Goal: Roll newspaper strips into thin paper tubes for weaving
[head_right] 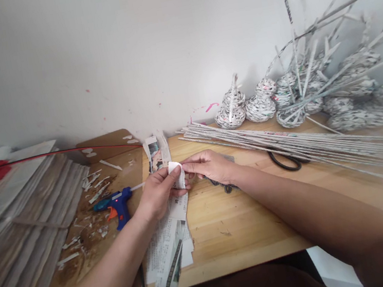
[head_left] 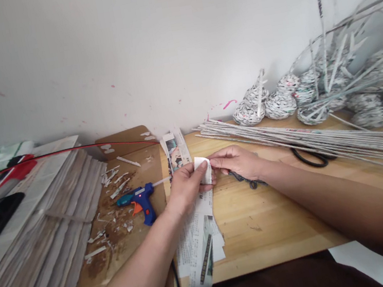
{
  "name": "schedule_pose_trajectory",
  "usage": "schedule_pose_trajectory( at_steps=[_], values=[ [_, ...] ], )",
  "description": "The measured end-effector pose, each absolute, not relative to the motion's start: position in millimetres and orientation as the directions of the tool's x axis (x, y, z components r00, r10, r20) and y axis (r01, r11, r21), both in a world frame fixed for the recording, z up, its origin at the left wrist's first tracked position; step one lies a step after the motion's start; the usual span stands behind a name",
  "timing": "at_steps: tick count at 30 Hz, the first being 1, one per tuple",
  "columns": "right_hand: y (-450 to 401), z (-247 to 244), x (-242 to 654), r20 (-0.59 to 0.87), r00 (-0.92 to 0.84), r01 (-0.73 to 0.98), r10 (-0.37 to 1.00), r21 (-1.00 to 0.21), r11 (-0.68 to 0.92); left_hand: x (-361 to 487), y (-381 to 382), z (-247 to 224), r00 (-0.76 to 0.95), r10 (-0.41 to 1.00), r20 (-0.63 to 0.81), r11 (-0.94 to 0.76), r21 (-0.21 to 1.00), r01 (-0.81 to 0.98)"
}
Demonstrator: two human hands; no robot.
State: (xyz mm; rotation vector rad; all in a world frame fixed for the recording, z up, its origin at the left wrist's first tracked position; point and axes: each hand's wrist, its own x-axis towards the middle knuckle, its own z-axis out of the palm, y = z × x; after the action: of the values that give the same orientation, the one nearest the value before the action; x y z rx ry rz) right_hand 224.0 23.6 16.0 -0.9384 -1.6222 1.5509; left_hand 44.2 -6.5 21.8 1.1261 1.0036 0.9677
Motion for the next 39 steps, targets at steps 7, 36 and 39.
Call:
schedule_pose_trajectory(
  at_steps=[7, 36, 39],
  values=[
    [21.6, 13.4, 220.9, 0.005, -0.451, 0.051, 0.893, -0.998, 0.032, 45.2, -6.5, 17.9, 0.224, 0.968, -0.117, 0.121, 0.993, -0.002],
    [38.2, 42.4, 258.3, 0.073, -0.408, 0.9, 0.91, -0.138, 0.415, 43.3, -7.4, 23.4, 0.166, 0.982, -0.085, 0.103, 0.99, -0.1],
    [36.9, 45.7, 258.9, 0.016, -0.459, 0.859, 0.888, -0.246, 0.448, 43.6, -7.3, 23.6, 0.159, 0.983, -0.092, 0.111, 0.987, -0.118]
  ],
)
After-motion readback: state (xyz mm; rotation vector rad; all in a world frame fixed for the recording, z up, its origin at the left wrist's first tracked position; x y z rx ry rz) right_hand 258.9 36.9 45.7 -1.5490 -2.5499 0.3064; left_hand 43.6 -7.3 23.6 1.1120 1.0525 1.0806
